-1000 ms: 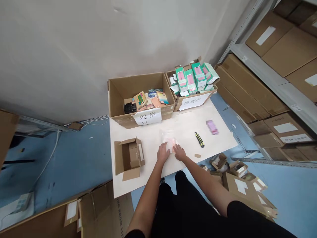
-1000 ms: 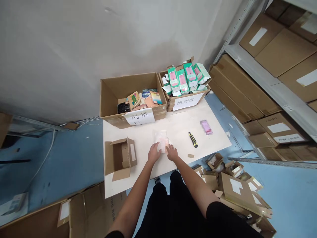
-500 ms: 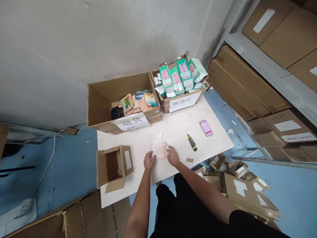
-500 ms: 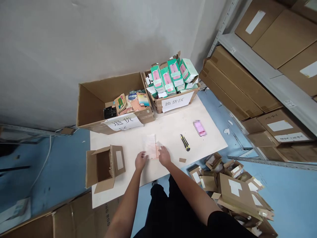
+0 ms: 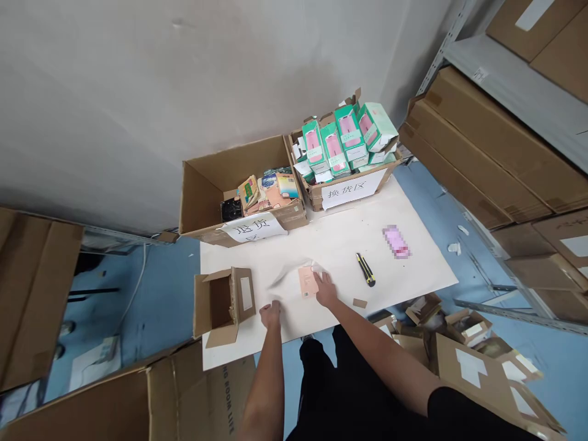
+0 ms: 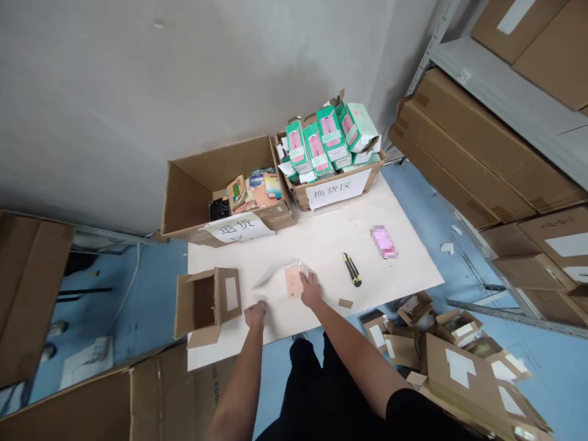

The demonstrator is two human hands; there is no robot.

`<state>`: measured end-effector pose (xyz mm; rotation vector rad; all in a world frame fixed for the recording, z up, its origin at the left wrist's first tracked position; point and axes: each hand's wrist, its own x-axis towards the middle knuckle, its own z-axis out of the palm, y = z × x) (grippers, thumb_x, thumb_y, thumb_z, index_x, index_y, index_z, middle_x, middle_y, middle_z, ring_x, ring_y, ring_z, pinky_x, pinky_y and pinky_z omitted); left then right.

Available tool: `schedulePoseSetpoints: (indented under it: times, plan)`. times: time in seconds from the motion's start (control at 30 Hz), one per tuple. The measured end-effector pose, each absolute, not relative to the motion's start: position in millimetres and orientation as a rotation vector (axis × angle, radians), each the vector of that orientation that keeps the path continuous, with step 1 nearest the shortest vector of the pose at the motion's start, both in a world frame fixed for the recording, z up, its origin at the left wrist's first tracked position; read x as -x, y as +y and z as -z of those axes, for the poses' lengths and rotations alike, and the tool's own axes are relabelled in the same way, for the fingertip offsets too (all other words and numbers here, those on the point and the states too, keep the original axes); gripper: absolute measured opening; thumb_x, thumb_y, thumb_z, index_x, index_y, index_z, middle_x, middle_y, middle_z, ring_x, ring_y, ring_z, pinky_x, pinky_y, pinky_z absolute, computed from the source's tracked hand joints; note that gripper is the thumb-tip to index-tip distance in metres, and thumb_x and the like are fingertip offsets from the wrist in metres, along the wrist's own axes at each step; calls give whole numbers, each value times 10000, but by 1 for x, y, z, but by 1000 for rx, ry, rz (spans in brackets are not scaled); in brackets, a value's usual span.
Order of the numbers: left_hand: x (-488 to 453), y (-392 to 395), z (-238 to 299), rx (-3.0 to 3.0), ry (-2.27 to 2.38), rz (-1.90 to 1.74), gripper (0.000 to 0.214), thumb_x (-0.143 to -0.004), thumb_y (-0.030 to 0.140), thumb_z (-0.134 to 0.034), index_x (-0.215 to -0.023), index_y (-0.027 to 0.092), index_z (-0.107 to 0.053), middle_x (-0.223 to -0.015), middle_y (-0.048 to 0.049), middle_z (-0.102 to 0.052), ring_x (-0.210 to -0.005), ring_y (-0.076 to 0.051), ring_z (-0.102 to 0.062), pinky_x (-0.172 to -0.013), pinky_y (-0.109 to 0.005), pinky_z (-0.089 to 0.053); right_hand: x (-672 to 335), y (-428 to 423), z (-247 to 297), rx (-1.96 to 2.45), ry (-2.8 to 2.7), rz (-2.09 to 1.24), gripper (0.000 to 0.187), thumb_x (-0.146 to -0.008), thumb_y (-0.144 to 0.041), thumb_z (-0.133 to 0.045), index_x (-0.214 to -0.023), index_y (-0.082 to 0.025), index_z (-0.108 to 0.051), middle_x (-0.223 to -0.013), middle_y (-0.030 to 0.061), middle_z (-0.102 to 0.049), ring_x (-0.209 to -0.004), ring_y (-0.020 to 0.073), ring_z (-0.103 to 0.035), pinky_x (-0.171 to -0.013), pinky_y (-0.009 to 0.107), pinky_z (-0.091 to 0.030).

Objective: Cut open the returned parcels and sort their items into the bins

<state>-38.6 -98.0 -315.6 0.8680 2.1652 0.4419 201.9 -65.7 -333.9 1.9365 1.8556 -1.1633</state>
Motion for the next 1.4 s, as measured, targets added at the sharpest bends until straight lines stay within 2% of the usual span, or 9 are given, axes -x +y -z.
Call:
schedulePoseSetpoints:
  times: [0.17,0.27,0.47,0.67,0.87,1.03,1.2,1.27,1.4]
  plan:
    - [-8,-102,314,-1011,2140,-339,319,-906,464,-600,-1129,250,-678,-942,-58,-763,-930,-243,-732,-863,-334,-535,-198,-58,332,-1865,1984,1026,941,-892,-227,-628,-1716,-257,-176,-1718,190,-277,-1551,392,-250,-1147,525,-361]
    - [-35,-77,327,-1068,1939,-243,509,-816,381,-718,-1282,194,-636,-1108,-93,-759,-1032,-232,-717,-910,-325,-524,-202,-57,338,-1822,2054,944,913,-871,-208,-679,-1691,-243,-277,-1702,212,-288,-1511,400,-300,-1142,539,-361]
    - [-38,-46,340,-984,1861,-222,382,-773,406,-778,-1078,187,-706,-905,-52,-760,-829,-207,-723,-790,-319,-548,-207,-51,342,-1765,2049,935,988,-819,-198,-760,-1683,-284,-288,-1747,177,-207,-1543,400,-255,-1132,541,-384]
    - [-49,-48,332,-969,1742,-329,273,-732,377,-773,-917,186,-708,-809,-29,-731,-792,-196,-702,-752,-318,-554,-208,-49,330,-1770,1944,1018,1085,-774,-184,-789,-1702,-250,-230,-1753,184,-197,-1593,402,-181,-1155,530,-380]
    - [-54,-47,300,-936,1632,-509,366,-730,426,-746,-1030,223,-689,-821,0,-703,-803,-189,-714,-736,-316,-573,-242,-46,306,-2117,2006,1468,703,-977,-243,-501,-1663,-230,-348,-1657,135,-431,-1534,287,-384,-1192,449,-392]
    - [-29,-31,240,-921,1459,-677,508,-717,477,-759,-1147,227,-654,-970,-36,-724,-907,-193,-737,-799,-333,-594,-264,-25,256,-2286,1796,1980,708,-956,-374,-604,-1625,-265,-398,-1364,103,-674,-1207,253,-677,-1062,435,-518]
    - [-6,-8,166,-923,1161,-811,654,-644,466,-867,-1218,230,-658,-1074,-72,-754,-968,-211,-744,-891,-385,-600,-269,2,179,-1989,1982,2655,547,-782,-494,-823,-1232,-229,-659,-944,10,-699,-942,213,-707,-939,421,-570]
    - [-2,2,139,-963,1128,-856,693,-639,485,-890,-1239,219,-669,-1087,-90,-762,-985,-228,-749,-892,-395,-605,-270,8,148,-1830,2041,2831,530,-738,-544,-857,-1127,-241,-660,-900,-13,-676,-901,200,-705,-882,405,-589]
    - [-5,17,94,-1089,1152,-971,794,-644,509,-895,-1337,196,-669,-1143,-126,-777,-993,-255,-759,-898,-427,-618,-270,14,100,-1643,2074,3010,581,-772,-577,-835,-1215,-285,-598,-1019,12,-729,-971,217,-732,-844,406,-615]
